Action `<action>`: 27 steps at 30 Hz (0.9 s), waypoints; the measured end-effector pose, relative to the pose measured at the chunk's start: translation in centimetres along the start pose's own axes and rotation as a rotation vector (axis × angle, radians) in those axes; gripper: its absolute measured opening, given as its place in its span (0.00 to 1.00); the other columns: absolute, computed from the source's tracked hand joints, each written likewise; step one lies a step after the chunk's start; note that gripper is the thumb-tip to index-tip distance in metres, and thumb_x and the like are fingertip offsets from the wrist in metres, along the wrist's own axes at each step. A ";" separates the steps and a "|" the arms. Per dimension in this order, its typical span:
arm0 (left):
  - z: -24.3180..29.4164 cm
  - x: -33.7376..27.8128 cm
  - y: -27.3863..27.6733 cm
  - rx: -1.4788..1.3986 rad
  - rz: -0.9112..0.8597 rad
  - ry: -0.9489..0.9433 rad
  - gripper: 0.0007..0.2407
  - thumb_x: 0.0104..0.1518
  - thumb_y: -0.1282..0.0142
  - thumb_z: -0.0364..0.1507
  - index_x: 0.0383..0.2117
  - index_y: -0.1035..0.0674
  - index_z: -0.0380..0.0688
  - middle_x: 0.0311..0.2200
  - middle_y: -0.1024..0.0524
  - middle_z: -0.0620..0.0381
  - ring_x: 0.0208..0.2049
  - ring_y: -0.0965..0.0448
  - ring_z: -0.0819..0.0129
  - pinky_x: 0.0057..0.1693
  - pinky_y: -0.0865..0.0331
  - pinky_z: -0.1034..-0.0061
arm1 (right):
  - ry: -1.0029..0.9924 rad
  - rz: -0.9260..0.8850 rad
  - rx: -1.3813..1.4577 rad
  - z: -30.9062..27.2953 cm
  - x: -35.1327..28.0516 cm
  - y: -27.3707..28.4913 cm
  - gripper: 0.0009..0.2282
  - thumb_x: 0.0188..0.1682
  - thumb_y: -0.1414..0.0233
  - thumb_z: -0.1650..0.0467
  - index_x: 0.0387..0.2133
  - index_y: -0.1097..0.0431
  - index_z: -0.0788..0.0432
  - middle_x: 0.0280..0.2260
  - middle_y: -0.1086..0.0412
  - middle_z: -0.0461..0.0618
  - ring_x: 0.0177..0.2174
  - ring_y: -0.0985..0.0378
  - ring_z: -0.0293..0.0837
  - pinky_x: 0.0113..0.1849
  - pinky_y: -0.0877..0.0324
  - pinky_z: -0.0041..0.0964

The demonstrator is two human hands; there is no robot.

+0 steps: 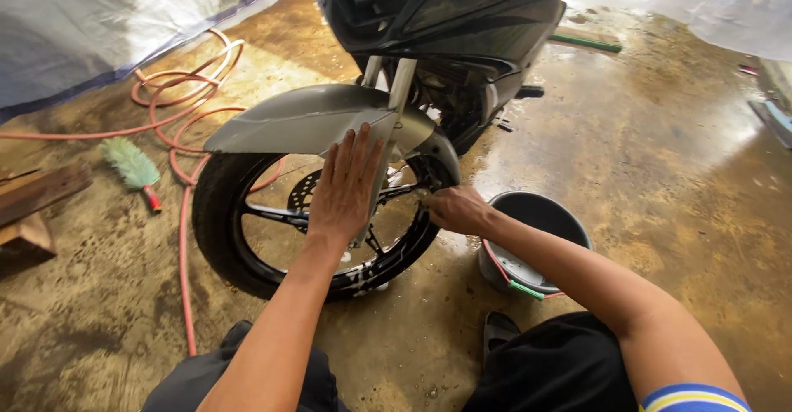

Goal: The person cleans the front wheel and fender of a motorcycle using a brush and soapy water.

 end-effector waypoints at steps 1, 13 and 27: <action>-0.3 -0.2 -0.2 0.007 -0.008 0.014 0.31 0.63 0.57 0.28 0.73 0.53 0.45 0.75 0.62 0.48 0.75 0.58 0.54 0.75 0.60 0.59 | 0.017 -0.004 0.003 0.5 0.2 -0.6 0.17 0.50 0.54 0.68 0.51 0.26 0.53 0.22 0.27 0.53 0.19 0.23 0.51 0.23 0.28 0.49; 0.8 -0.3 -2.9 0.050 -0.034 0.055 0.30 0.63 0.56 0.31 0.72 0.48 0.35 0.74 0.57 0.45 0.74 0.54 0.55 0.74 0.55 0.57 | 0.183 0.214 -0.080 1.7 -2.5 -1.6 0.13 0.53 0.52 0.68 0.45 0.27 0.63 0.36 0.23 0.56 0.33 0.19 0.52 0.30 0.22 0.46; 0.7 -0.3 -3.3 0.062 -0.176 0.060 0.30 0.64 0.61 0.30 0.72 0.56 0.36 0.74 0.65 0.44 0.75 0.62 0.55 0.74 0.57 0.54 | 0.029 0.087 -0.109 2.0 -0.2 -2.2 0.09 0.56 0.56 0.70 0.39 0.28 0.59 0.26 0.27 0.49 0.14 0.32 0.40 0.15 0.34 0.36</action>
Point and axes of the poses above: each hand's wrist, its own x-axis towards the middle knuckle, its own y-axis out of the back of the hand, z = x × y, the point moved 6 cm from there along x, towards the middle knuckle
